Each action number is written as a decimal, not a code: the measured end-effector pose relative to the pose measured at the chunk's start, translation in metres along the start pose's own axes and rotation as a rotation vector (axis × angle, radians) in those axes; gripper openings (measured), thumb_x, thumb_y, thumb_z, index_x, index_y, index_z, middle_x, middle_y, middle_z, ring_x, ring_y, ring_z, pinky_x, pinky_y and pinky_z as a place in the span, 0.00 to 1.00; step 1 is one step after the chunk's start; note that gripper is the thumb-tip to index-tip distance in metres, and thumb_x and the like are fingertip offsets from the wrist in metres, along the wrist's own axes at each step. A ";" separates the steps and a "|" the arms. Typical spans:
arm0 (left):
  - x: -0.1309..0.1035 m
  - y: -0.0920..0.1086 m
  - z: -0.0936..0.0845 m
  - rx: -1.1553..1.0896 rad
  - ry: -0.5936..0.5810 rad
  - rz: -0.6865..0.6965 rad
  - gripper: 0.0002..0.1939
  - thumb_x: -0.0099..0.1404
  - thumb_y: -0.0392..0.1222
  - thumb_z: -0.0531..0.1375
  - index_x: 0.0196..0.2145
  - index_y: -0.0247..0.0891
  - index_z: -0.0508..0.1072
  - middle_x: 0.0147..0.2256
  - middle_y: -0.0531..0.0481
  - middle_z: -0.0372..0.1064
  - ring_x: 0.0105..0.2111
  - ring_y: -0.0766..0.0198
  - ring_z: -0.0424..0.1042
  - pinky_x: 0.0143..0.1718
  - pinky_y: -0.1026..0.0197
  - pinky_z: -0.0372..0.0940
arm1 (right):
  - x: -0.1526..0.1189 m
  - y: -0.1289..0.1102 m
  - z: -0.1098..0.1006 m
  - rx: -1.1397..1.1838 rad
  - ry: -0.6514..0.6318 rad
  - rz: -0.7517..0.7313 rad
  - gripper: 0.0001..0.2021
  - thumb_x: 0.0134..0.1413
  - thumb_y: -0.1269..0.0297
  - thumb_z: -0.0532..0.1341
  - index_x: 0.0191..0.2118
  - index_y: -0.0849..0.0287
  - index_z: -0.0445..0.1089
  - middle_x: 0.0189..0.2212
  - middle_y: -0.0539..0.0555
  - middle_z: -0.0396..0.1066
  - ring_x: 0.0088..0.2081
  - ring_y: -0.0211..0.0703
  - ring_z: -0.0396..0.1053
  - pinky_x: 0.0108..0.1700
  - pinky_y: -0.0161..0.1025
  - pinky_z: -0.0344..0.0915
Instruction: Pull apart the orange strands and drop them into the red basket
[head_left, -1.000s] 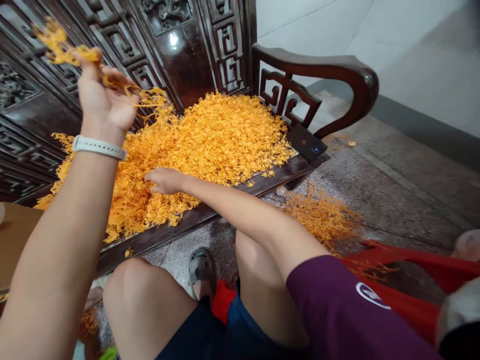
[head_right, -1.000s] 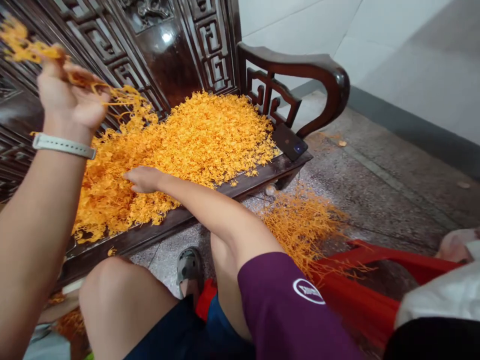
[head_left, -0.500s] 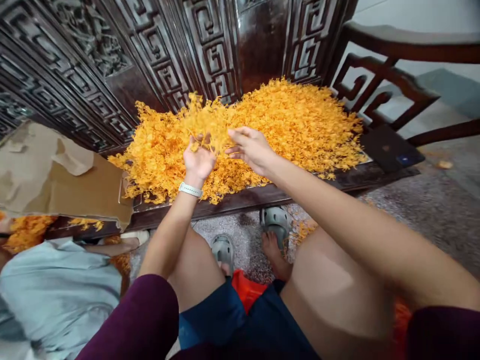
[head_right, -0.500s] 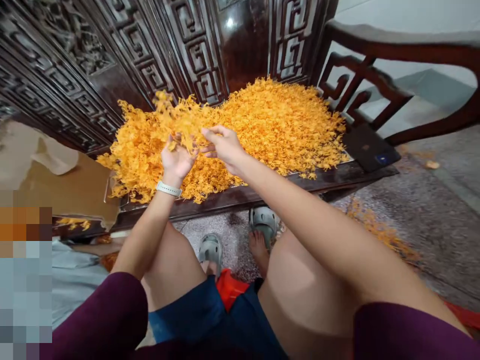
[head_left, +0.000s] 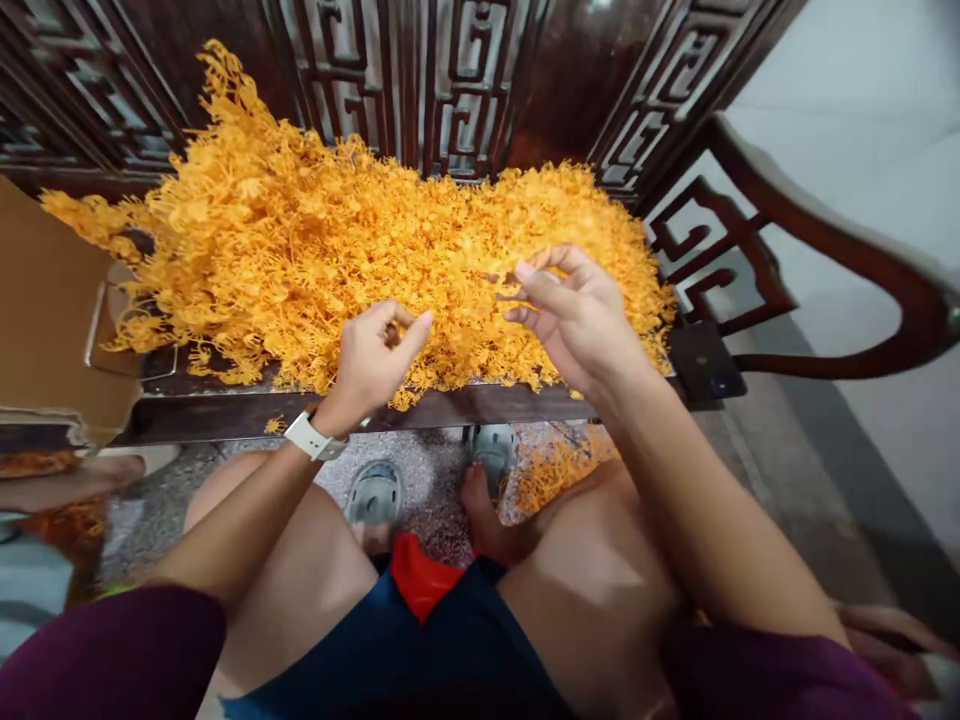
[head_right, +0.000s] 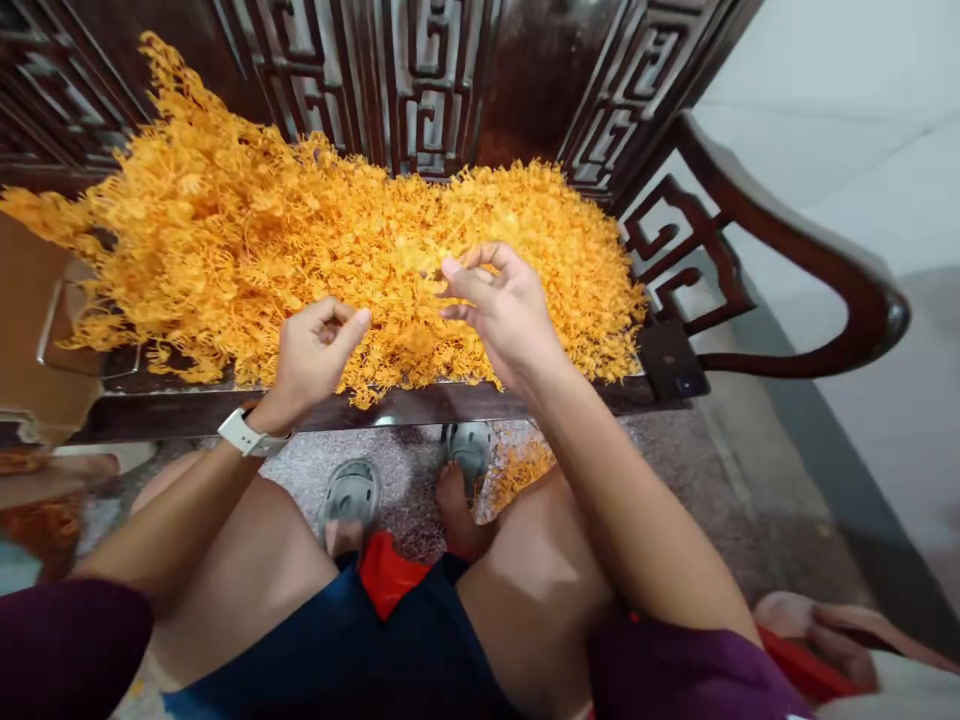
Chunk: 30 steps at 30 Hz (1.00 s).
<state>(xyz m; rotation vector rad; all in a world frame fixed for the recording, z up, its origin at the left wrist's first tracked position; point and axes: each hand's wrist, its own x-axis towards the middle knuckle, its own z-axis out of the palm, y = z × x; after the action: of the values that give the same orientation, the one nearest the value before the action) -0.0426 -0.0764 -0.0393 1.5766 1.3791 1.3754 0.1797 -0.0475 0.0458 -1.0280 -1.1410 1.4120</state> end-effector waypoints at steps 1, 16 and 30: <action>0.001 0.002 0.001 0.040 0.022 0.093 0.14 0.69 0.54 0.66 0.39 0.40 0.80 0.40 0.45 0.79 0.35 0.62 0.73 0.40 0.57 0.69 | 0.000 0.001 0.003 -0.026 -0.022 0.013 0.18 0.49 0.58 0.77 0.36 0.52 0.67 0.33 0.48 0.72 0.35 0.39 0.74 0.33 0.36 0.73; 0.035 -0.016 0.016 -0.733 0.025 -0.206 0.15 0.75 0.58 0.59 0.45 0.44 0.69 0.36 0.50 0.77 0.41 0.62 0.81 0.46 0.57 0.76 | 0.018 0.010 0.025 0.072 0.074 0.221 0.18 0.42 0.68 0.77 0.35 0.51 0.68 0.34 0.47 0.73 0.32 0.36 0.69 0.35 0.37 0.71; 0.032 0.005 -0.010 -0.747 -0.389 -0.290 0.31 0.71 0.71 0.56 0.51 0.42 0.77 0.39 0.44 0.76 0.31 0.59 0.80 0.30 0.56 0.75 | 0.019 0.022 0.036 -0.024 0.010 0.140 0.17 0.48 0.62 0.74 0.29 0.52 0.62 0.39 0.49 0.73 0.45 0.43 0.75 0.42 0.41 0.72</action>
<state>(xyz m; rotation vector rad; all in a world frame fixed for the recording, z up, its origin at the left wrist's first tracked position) -0.0536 -0.0488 -0.0230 1.0177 0.6955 1.1340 0.1380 -0.0337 0.0311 -1.1500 -1.0986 1.5042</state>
